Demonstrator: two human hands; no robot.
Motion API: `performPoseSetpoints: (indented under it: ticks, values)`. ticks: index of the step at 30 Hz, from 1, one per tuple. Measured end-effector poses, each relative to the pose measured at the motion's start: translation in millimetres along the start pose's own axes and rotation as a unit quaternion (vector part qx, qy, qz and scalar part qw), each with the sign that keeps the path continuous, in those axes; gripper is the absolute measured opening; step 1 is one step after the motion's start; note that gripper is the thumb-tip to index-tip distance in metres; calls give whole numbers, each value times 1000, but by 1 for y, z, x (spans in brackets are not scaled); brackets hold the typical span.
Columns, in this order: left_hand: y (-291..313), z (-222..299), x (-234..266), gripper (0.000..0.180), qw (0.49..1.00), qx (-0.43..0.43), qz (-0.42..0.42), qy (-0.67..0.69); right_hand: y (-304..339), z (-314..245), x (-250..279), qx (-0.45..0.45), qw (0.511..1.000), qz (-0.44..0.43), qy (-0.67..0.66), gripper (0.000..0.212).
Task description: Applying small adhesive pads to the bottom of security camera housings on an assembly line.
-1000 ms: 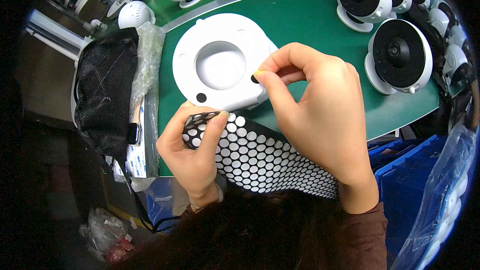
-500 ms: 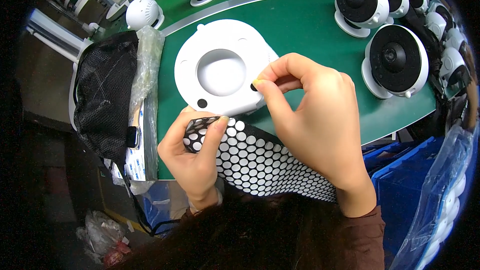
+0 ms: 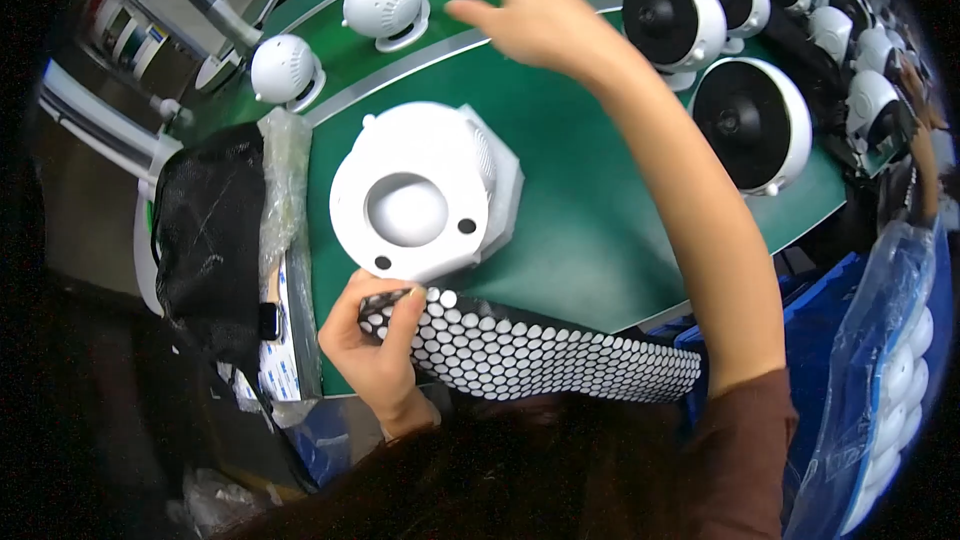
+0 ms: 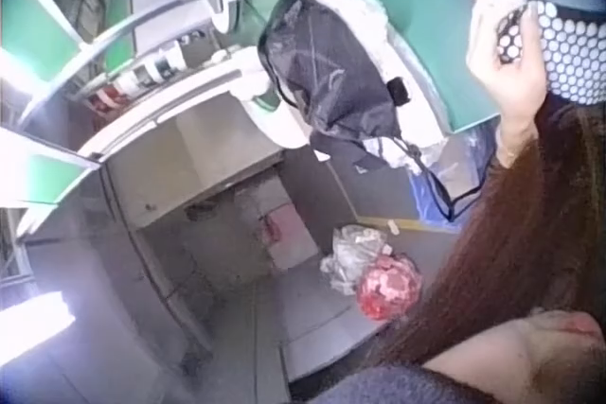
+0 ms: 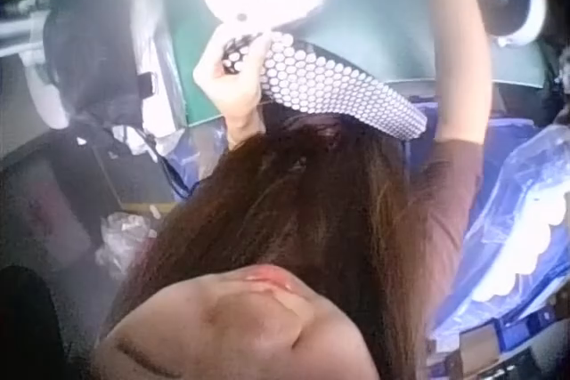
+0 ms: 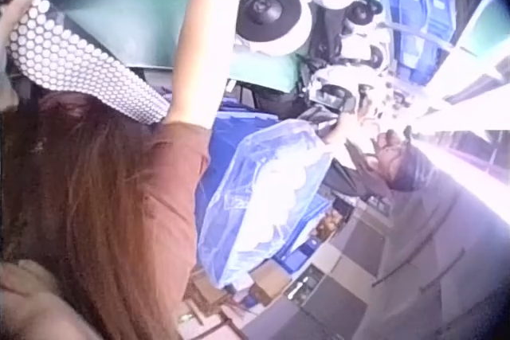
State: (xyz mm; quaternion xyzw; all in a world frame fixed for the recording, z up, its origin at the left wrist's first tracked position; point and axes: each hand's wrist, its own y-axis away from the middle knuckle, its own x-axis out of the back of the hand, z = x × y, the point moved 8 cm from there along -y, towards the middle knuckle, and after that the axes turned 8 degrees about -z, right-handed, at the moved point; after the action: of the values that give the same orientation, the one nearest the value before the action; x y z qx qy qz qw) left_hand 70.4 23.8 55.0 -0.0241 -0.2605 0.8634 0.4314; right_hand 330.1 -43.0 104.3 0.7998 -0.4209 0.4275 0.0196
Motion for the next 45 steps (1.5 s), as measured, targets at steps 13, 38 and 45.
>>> performPoseSetpoints:
  ticks: [13,38,45]
  values:
    - [7,4,7,13,996,-9,-78,-30,-179,17,-112,-217,972,-13,91,119]
    - [6,-4,5,7,999,29,14,13,135,132,286,-219,968,120,-35,79]
    - [0,-10,2,6,999,22,9,31,134,222,229,-161,974,121,-105,76]
